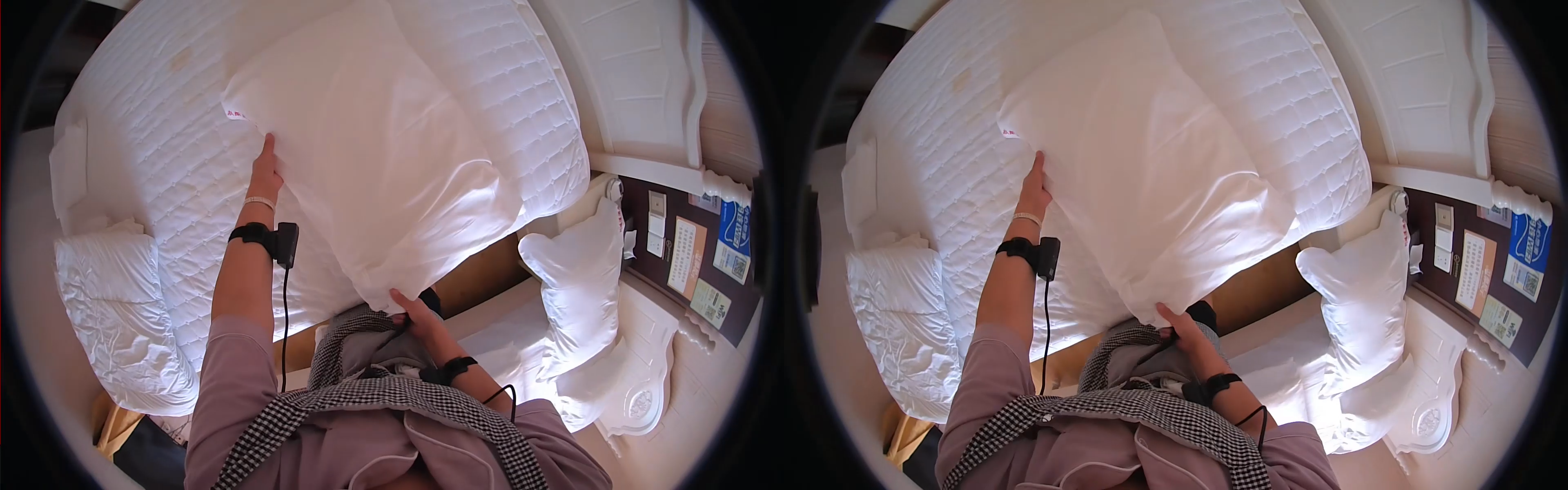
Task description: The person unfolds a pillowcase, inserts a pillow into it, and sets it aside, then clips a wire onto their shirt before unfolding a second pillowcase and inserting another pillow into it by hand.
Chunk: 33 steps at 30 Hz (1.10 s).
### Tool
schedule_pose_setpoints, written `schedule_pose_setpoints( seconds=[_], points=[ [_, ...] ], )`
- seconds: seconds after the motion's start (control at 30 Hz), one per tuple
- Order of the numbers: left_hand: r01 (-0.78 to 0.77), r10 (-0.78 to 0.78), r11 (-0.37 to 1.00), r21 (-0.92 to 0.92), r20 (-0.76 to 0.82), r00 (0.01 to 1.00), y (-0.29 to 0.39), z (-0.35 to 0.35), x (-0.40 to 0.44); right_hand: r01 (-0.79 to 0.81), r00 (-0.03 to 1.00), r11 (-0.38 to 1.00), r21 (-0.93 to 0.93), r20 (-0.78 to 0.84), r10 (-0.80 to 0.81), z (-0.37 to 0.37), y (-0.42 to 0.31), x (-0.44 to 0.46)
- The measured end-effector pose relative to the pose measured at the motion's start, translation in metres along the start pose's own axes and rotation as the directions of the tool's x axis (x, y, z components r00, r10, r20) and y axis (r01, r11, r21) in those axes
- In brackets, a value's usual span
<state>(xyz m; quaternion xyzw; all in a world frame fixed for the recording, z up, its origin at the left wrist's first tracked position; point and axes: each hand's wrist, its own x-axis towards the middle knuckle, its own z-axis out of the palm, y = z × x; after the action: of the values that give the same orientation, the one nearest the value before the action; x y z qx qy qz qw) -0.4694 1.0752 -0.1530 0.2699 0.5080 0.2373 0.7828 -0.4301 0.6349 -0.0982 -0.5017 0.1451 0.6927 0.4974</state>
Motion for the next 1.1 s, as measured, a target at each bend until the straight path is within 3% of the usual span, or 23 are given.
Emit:
schedule_pose_setpoints(
  seconds=[0.07, 0.1, 0.17, 0.2, 0.23, 0.27, 0.3, 0.33, 0.4, 0.43, 0.47, 0.53, 0.57, 0.6, 0.67, 0.7, 0.73, 0.8, 0.87, 0.93, 0.97, 1.03, 1.1],
  points=[
    [0.091, -0.080, 0.995, 0.051, -0.184, 0.980, 0.025, 0.028, -0.019, -0.091, 0.963, 0.995, -0.040, -0.259, 0.077, 0.005, -0.007, -0.025],
    [0.099, -0.088, 0.993, 0.057, -0.168, 0.982, 0.031, 0.016, -0.016, -0.072, 0.982, 0.985, 0.154, -0.160, 0.097, -0.004, -0.007, -0.038],
    [-0.023, 0.053, 0.975, -0.219, 0.135, 0.989, 0.055, -0.008, -0.019, -0.109, 0.979, 0.983, 0.151, -0.153, 0.132, -0.024, -0.027, -0.085],
    [-0.006, 0.055, 0.969, -0.249, 0.192, 0.980, 0.079, 0.009, -0.053, -0.041, 0.973, 0.993, 0.113, -0.222, 0.066, -0.035, -0.036, -0.114],
    [-0.148, 0.163, 0.977, -0.156, 0.087, 0.983, 0.097, 0.038, -0.087, 0.198, 0.915, 0.961, -0.195, -0.315, -0.253, -0.072, -0.022, -0.137],
    [-0.217, 0.230, 0.970, -0.113, 0.118, 0.966, 0.117, 0.056, -0.119, 0.232, 0.920, 0.967, 0.101, -0.347, -0.184, -0.057, -0.069, -0.184],
    [-0.280, 0.297, 0.953, -0.112, 0.186, 0.936, 0.138, 0.078, -0.158, 0.379, 0.781, 0.913, 0.147, -0.580, -0.231, -0.035, -0.107, -0.227],
    [-0.410, 0.423, 0.906, -0.104, 0.173, 0.890, 0.156, 0.105, -0.197, 0.537, 0.810, 0.820, 0.197, -0.391, -0.437, -0.087, -0.108, -0.257],
    [-0.540, 0.538, 0.841, -0.028, 0.140, 0.831, 0.190, 0.130, -0.245, 0.776, 0.528, 0.628, 0.063, -0.609, -0.592, -0.064, -0.167, -0.296],
    [-0.584, 0.579, 0.812, 0.001, 0.118, 0.806, 0.199, 0.129, -0.248, 0.879, 0.450, 0.468, 0.092, -0.485, -0.750, -0.065, -0.196, -0.305],
    [-0.625, 0.620, 0.780, 0.033, 0.098, 0.779, 0.210, 0.126, -0.246, 0.887, 0.311, 0.443, -0.131, -0.541, -0.781, -0.048, -0.233, -0.304],
    [-0.648, 0.642, 0.760, 0.057, 0.089, 0.761, 0.208, 0.122, -0.222, 0.907, 0.403, 0.418, 0.053, -0.394, -0.826, -0.071, -0.290, -0.270],
    [-0.669, 0.665, 0.739, 0.080, 0.071, 0.743, 0.198, 0.113, -0.209, 0.903, 0.352, 0.416, -0.110, -0.369, -0.860, -0.064, -0.318, -0.235],
    [-0.669, 0.665, 0.739, 0.083, 0.071, 0.743, 0.185, 0.098, -0.196, 0.827, 0.457, 0.524, -0.204, -0.301, -0.837, -0.062, -0.337, -0.200],
    [-0.517, 0.532, 0.768, 0.378, 0.074, 0.844, 0.149, 0.057, -0.162, 0.714, 0.554, 0.605, -0.352, -0.244, -0.796, -0.085, -0.341, -0.115],
    [-0.485, 0.547, 0.704, 0.518, 0.039, 0.836, 0.128, 0.025, -0.151, 0.528, 0.614, 0.655, -0.540, -0.290, -0.734, -0.091, -0.326, -0.088],
    [-0.435, 0.563, 0.628, 0.645, 0.008, 0.826, 0.107, -0.013, -0.148, 0.303, 0.654, 0.657, -0.691, -0.350, -0.671, -0.100, -0.309, -0.063],
    [-0.349, 0.614, 0.142, 0.926, 0.194, 0.765, 0.070, -0.102, -0.155, 0.026, 0.584, 0.321, -0.947, -0.247, -0.773, -0.145, -0.248, -0.020],
    [-0.028, 0.457, 0.103, 0.994, -0.022, 0.889, 0.014, -0.213, -0.166, -0.137, 0.565, 0.424, -0.895, -0.422, -0.709, -0.166, -0.184, -0.012],
    [0.358, -0.032, 0.315, 0.879, -0.367, 0.930, -0.011, -0.253, -0.205, -0.306, 0.598, 0.375, -0.875, -0.484, -0.639, -0.200, -0.134, -0.001],
    [0.372, -0.043, 0.311, 0.875, -0.378, 0.925, -0.036, -0.273, -0.217, -0.315, 0.607, 0.373, -0.873, -0.487, -0.628, -0.196, -0.119, -0.006],
    [0.197, -0.033, 0.901, 0.386, -0.391, 0.920, -0.086, -0.301, -0.236, -0.092, 0.731, 0.771, -0.630, -0.569, -0.377, -0.175, -0.104, -0.020],
    [0.234, -0.136, 0.942, 0.241, -0.365, 0.921, -0.092, -0.283, -0.266, -0.094, 0.765, 0.867, -0.489, -0.593, -0.252, -0.164, -0.100, -0.025]
  ],
)
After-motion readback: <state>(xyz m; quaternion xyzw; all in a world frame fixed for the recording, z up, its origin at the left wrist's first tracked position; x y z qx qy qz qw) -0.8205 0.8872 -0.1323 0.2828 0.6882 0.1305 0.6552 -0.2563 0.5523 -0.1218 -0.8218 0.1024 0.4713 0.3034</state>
